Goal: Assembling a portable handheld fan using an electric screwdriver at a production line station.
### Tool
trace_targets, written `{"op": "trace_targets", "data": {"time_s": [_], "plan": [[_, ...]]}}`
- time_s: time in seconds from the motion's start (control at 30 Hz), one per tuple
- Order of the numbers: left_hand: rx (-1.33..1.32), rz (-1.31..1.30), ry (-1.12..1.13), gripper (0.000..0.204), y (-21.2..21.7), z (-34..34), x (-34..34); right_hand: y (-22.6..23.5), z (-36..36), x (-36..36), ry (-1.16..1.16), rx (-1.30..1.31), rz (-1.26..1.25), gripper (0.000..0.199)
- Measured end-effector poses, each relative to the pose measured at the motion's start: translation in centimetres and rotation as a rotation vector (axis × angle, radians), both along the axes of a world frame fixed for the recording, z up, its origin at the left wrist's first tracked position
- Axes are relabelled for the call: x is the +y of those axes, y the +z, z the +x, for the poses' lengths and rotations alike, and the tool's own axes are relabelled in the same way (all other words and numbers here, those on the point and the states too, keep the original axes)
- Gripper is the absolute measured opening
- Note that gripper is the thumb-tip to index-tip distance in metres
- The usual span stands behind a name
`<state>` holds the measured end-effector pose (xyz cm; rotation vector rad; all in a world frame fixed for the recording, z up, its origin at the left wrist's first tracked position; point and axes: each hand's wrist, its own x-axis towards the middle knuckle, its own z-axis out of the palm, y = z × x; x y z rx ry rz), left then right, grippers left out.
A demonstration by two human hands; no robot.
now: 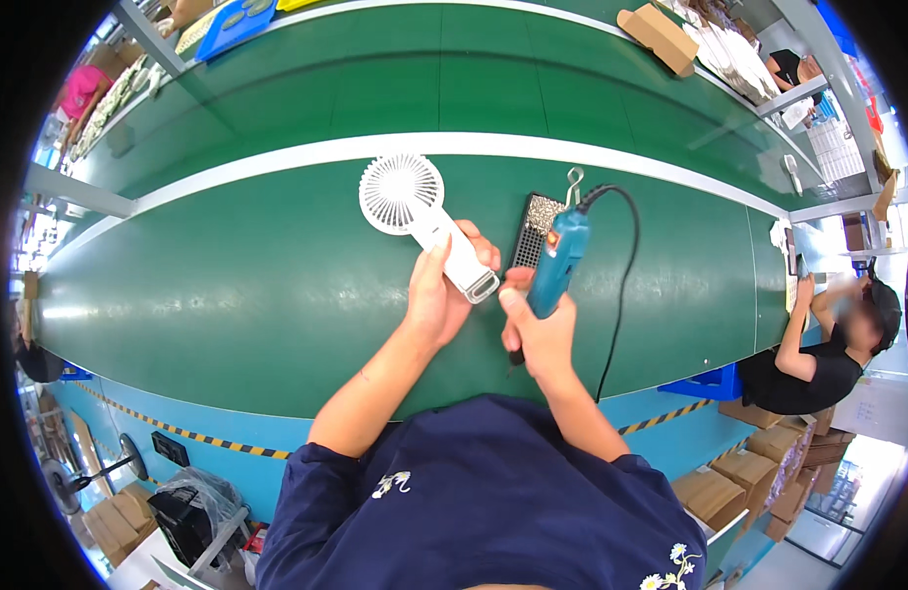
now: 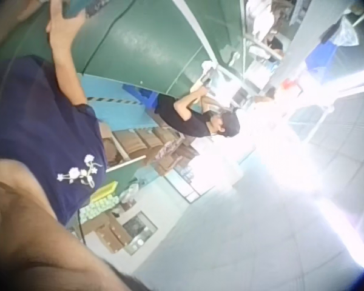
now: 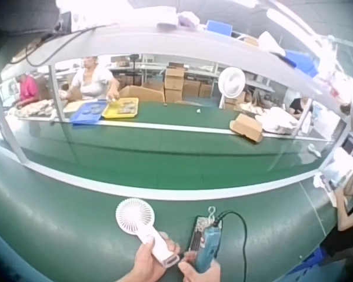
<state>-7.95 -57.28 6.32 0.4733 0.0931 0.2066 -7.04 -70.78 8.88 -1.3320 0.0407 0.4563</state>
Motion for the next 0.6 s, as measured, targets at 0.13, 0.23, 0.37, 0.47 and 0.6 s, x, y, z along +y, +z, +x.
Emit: {"op": "trace_targets", "data": {"time_s": [0.13, 0.23, 0.37, 0.47, 0.6], "plan": [[0.047, 0.2, 0.017, 0.022, 3.1, -0.3, -0.3, 0.3, -0.9, 1.1, 0.076, 0.175, 0.31, 0.021], [0.124, 0.267, 0.03, 0.022, 5.1, -0.5, -0.4, 1.1, -0.6, 1.6, 0.078, 0.139, 0.358, 0.018], [0.069, 0.133, 0.126, 0.021, 5.9, -1.4, 0.9, 2.4, -1.3, 2.9, 0.178, 0.27, 0.471, 0.019], [0.195, -0.32, 0.016, 0.02, 4.4, -0.6, 1.0, 1.4, -1.9, 2.5, 0.136, 0.23, 0.373, 0.025], [0.21, -0.299, 0.141, 0.023, 5.0, -0.1, -0.5, -0.1, -2.3, 1.4, -0.013, 0.144, 0.348, 0.012]]}}
